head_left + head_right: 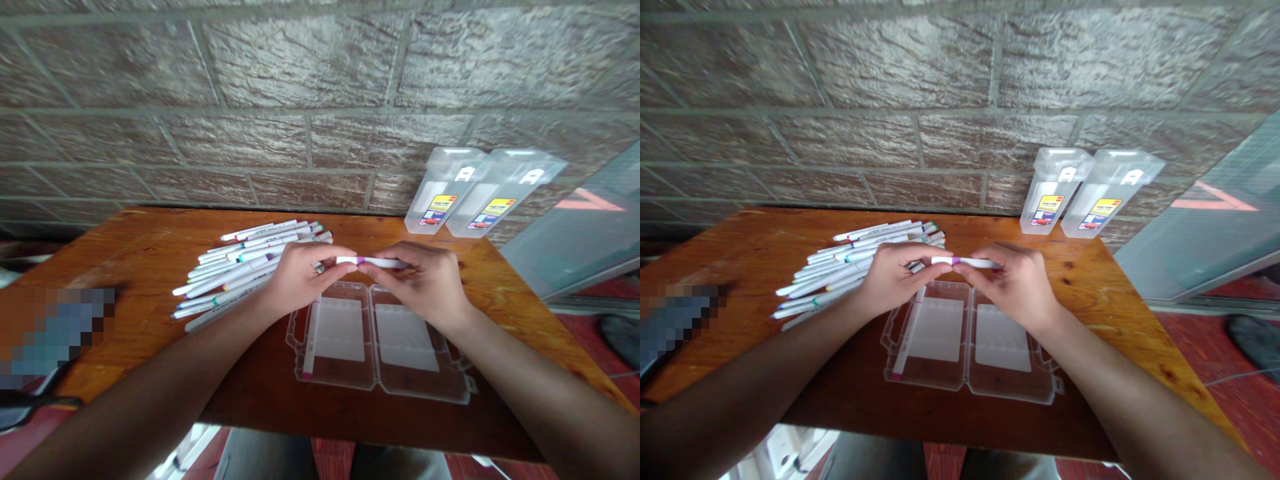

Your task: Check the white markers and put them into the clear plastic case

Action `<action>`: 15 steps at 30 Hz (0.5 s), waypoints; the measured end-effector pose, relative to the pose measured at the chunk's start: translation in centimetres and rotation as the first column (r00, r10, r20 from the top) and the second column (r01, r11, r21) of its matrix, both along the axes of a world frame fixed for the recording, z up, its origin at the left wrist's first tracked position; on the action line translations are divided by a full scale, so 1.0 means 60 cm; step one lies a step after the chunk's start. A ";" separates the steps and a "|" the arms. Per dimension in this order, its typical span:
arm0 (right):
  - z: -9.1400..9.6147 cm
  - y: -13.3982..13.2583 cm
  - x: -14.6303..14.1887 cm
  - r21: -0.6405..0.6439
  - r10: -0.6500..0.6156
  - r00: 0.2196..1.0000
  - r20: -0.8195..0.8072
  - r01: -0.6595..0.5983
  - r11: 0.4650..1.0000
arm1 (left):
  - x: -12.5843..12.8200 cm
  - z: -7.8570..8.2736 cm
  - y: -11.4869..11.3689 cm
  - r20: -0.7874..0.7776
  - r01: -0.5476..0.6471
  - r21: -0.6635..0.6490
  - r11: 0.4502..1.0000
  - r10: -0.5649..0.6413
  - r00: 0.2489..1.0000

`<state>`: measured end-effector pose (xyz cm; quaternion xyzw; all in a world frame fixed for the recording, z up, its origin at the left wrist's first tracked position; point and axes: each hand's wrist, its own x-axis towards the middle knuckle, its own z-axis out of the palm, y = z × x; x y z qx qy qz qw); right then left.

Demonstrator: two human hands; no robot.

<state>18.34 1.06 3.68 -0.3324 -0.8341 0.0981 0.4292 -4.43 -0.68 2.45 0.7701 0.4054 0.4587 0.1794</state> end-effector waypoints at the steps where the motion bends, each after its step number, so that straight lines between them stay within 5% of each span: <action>1: 0.000 0.000 0.000 -0.004 0.000 1.000 -0.003 0.000 1.000 | 0.000 0.000 0.000 -0.002 0.003 0.000 1.000 -0.003 1.000; 15: 0.000 -0.002 0.000 -0.002 -0.017 1.000 0.001 0.017 1.000 | 0.000 0.000 -0.004 -0.028 0.044 0.030 0.999 -0.043 0.999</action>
